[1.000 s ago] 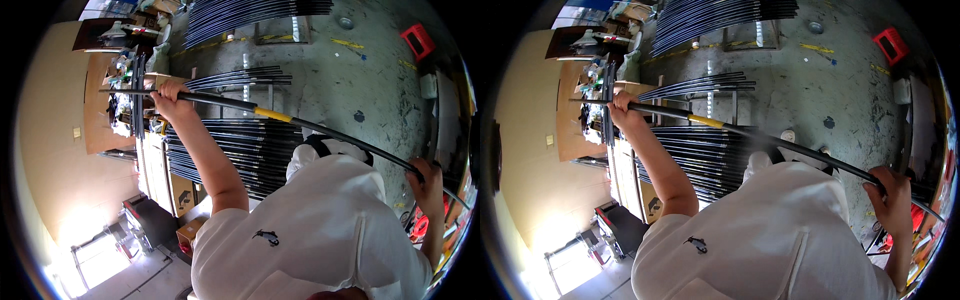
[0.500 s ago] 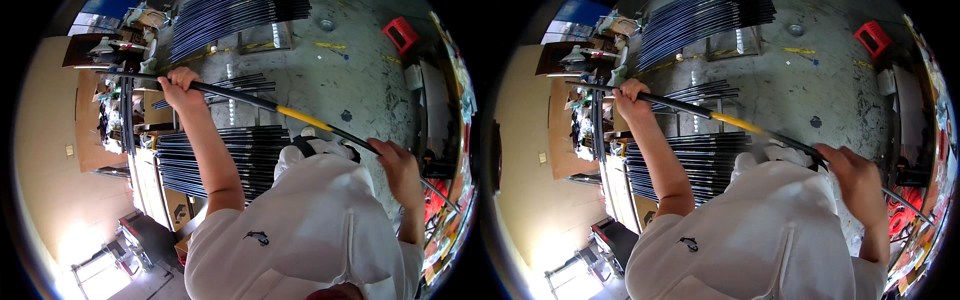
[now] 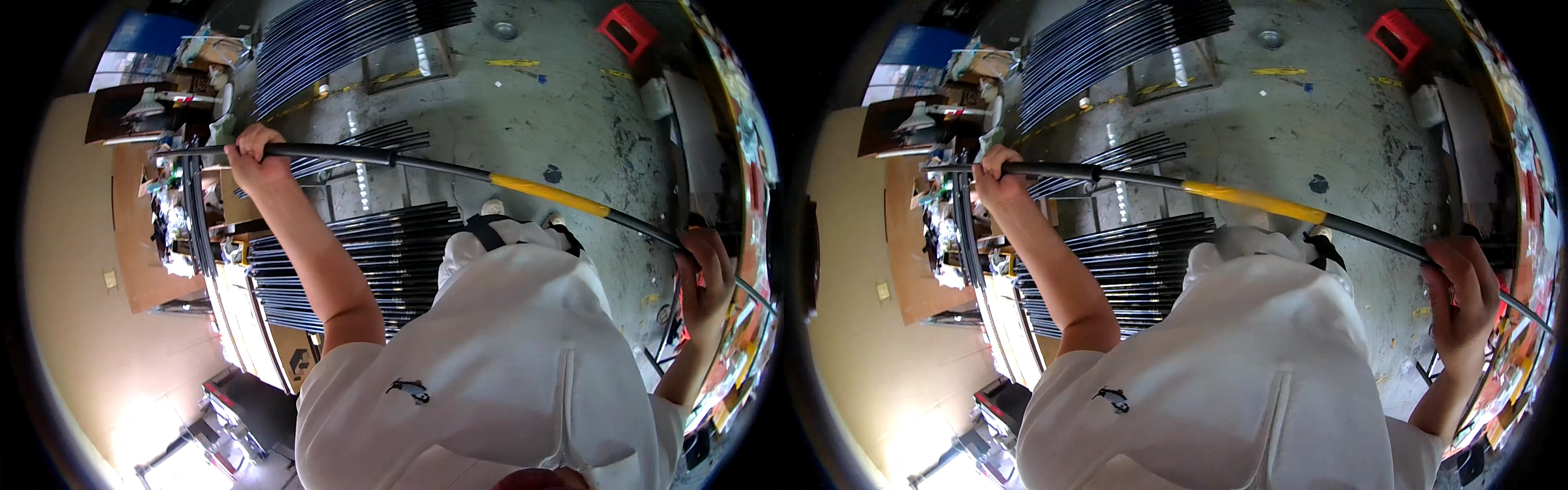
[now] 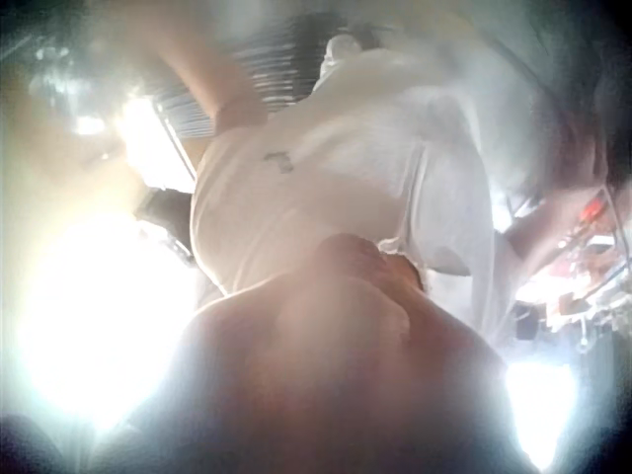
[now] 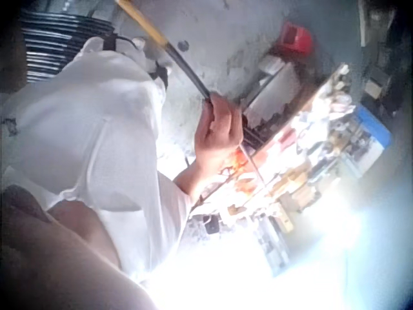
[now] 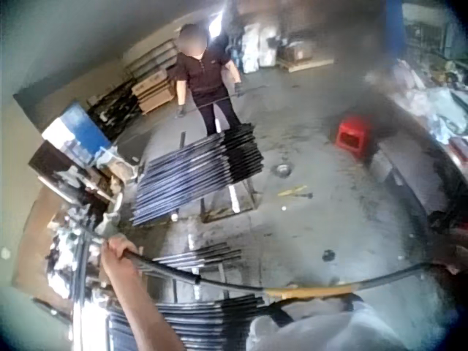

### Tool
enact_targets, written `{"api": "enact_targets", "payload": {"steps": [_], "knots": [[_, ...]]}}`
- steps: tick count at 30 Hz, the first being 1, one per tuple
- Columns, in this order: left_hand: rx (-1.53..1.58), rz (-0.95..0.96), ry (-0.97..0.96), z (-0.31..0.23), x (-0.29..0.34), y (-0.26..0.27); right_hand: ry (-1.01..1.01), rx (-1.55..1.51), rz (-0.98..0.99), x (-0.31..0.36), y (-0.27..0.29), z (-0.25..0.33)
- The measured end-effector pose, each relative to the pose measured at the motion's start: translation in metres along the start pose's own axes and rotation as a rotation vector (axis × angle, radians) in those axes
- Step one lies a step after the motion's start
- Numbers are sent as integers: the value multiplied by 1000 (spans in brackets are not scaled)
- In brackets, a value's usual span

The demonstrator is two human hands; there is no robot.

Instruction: The person wipes long black metal poles with a cloth, handling them one at a time and placing them on racks.

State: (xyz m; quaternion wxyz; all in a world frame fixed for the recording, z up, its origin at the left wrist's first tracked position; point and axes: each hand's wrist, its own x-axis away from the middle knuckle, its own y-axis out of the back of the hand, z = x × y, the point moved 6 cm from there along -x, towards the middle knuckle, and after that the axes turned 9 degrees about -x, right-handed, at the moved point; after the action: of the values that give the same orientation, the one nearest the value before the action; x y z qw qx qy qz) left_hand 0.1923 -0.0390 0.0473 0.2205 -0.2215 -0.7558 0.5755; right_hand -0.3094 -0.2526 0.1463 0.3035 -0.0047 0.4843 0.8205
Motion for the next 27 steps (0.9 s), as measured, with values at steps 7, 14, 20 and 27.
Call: {"api": "enact_targets", "payload": {"steps": [7, 14, 20, 27], "knots": [[5, 37, 65, 50, 13, -19, 145, -14, 76, -19, -25, 37], [11, 126, 104, 84, 35, -34, -152, -303, 173, -13, -56, 37], [-1, 196, 163, 133, 55, -47, -285, -580, 269, -7, -98, 46], [-18, 98, 137, 105, 50, -16, -326, -515, 344, -3, -96, 36]]}}
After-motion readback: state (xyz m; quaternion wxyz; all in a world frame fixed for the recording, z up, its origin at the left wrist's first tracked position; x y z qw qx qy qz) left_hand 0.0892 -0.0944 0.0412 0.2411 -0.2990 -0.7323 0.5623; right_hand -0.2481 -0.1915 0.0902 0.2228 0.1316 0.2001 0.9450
